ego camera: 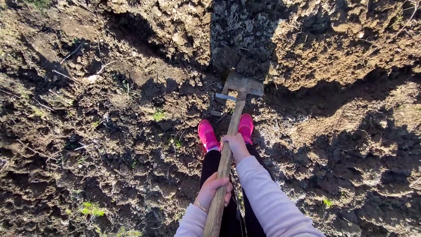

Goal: Digging and turning over soil in a garden using a shovel

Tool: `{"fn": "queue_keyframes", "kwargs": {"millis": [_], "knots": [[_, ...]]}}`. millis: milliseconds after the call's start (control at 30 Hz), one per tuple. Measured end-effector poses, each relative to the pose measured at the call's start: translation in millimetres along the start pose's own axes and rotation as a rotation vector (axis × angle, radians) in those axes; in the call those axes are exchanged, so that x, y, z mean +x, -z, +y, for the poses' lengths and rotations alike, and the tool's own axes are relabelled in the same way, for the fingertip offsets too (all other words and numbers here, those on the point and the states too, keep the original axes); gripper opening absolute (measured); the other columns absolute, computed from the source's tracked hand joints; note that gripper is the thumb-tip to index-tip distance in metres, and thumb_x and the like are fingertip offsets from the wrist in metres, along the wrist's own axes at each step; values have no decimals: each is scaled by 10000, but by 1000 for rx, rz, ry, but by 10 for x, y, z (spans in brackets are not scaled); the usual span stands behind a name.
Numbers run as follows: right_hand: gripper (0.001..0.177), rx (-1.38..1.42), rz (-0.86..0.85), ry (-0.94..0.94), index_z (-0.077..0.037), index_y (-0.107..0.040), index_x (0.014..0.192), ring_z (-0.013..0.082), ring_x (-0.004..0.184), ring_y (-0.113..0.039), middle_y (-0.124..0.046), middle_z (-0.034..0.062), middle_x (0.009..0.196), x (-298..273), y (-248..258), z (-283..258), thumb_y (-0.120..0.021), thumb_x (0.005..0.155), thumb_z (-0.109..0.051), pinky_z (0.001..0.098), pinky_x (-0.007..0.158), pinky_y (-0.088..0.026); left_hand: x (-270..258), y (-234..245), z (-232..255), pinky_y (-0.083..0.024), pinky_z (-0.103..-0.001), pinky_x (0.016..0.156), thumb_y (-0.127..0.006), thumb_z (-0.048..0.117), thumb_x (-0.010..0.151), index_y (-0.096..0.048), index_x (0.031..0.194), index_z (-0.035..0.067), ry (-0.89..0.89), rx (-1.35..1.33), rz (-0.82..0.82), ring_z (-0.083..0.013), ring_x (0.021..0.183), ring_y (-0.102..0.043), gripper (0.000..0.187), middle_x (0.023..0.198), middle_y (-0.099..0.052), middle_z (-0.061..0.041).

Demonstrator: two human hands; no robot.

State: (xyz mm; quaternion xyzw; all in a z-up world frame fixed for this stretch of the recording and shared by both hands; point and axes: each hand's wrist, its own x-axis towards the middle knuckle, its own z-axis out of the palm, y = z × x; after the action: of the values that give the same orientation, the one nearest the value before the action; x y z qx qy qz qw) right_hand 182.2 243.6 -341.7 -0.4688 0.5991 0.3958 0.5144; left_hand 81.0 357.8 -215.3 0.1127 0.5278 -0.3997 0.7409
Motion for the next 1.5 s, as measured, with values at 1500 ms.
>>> {"fn": "queue_keyframes", "kwargs": {"millis": [1500], "knots": [[334, 168, -175, -251, -109, -351, 1000, 230, 489, -524, -483, 134, 751, -1394, -382, 1085, -583, 808, 37, 407, 429, -443, -1437, 1324, -987, -458, -343, 520, -558, 39, 968, -476, 1242, -32, 165, -488, 37, -263, 588, -539, 294, 872, -542, -193]]}}
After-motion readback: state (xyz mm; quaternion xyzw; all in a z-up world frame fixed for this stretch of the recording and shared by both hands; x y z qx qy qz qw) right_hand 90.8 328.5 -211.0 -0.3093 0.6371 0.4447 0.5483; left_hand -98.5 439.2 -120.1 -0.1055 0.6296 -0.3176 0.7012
